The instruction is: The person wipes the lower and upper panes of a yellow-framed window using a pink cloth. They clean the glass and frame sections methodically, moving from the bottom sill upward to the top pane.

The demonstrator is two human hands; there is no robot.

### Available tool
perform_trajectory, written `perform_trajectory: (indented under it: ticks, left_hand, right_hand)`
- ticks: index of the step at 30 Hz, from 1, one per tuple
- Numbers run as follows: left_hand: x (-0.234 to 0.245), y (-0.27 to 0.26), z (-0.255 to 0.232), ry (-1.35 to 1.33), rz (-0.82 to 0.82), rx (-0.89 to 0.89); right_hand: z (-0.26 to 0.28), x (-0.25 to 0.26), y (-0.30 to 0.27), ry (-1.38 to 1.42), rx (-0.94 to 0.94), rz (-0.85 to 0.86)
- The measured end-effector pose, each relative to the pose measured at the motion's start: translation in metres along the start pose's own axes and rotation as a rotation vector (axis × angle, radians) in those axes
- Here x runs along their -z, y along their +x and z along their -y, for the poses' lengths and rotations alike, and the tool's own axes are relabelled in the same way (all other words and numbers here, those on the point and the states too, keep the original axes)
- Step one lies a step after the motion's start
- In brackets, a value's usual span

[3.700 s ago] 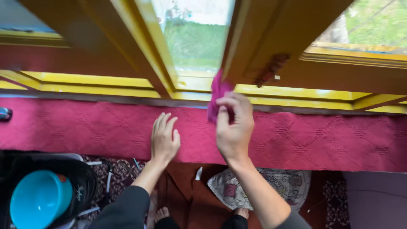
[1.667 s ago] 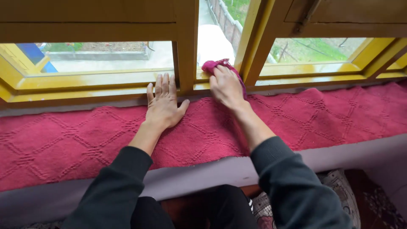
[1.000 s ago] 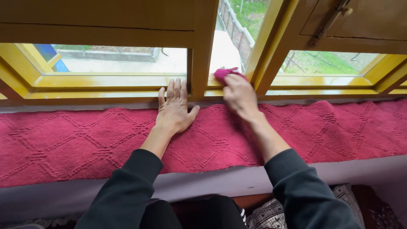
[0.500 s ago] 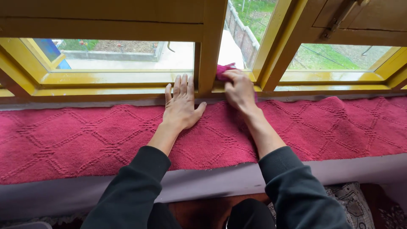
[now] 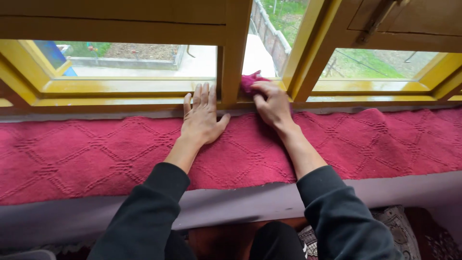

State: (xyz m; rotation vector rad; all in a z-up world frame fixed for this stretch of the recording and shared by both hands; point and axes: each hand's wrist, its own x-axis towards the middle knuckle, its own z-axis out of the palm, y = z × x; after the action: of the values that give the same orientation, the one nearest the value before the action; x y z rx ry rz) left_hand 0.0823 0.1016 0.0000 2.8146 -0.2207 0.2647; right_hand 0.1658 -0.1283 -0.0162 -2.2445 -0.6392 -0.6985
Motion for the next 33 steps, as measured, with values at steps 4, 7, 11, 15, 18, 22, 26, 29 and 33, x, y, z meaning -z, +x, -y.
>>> perform_trajectory:
  ticks: [4, 7, 11, 15, 18, 22, 26, 29, 33]
  left_hand:
    - [-0.001, -0.003, -0.001, -0.018, -0.021, -0.011]
    - [-0.005, -0.002, -0.002, -0.019, -0.035, -0.014]
    - [-0.005, -0.001, 0.001, -0.020, -0.042, -0.020]
    - [-0.006, -0.001, 0.000, -0.022, -0.044, -0.021]
    - [-0.006, 0.000, 0.000, -0.023, -0.034, -0.018]
    - [-0.004, 0.003, 0.006, -0.084, -0.053, -0.019]
    - [0.001, -0.004, 0.024, -0.640, -0.381, 0.032]
    - [0.017, -0.012, 0.037, -0.853, -0.513, 0.098]
    - [0.043, -0.037, 0.042, -0.988, -0.500, 0.150]
  right_hand:
    - [0.008, 0.000, -0.005, -0.233, -0.013, -0.100]
    - [0.022, -0.001, -0.009, -0.249, 0.173, 0.012]
    - [-0.005, 0.002, -0.009, -0.175, 0.091, 0.010]
    - [0.012, 0.002, -0.010, -0.211, 0.114, 0.061]
    - [0.014, 0.003, 0.002, 0.147, -0.179, 0.077]
    - [0.096, -0.001, -0.002, 0.429, -0.424, -0.176]
    - [0.122, -0.050, 0.001, 0.558, -0.163, -0.341]
    - [0.156, -0.069, 0.012, 0.568, -0.087, -0.261]
    - [0.165, -0.095, 0.031, 0.743, -0.287, 0.103]
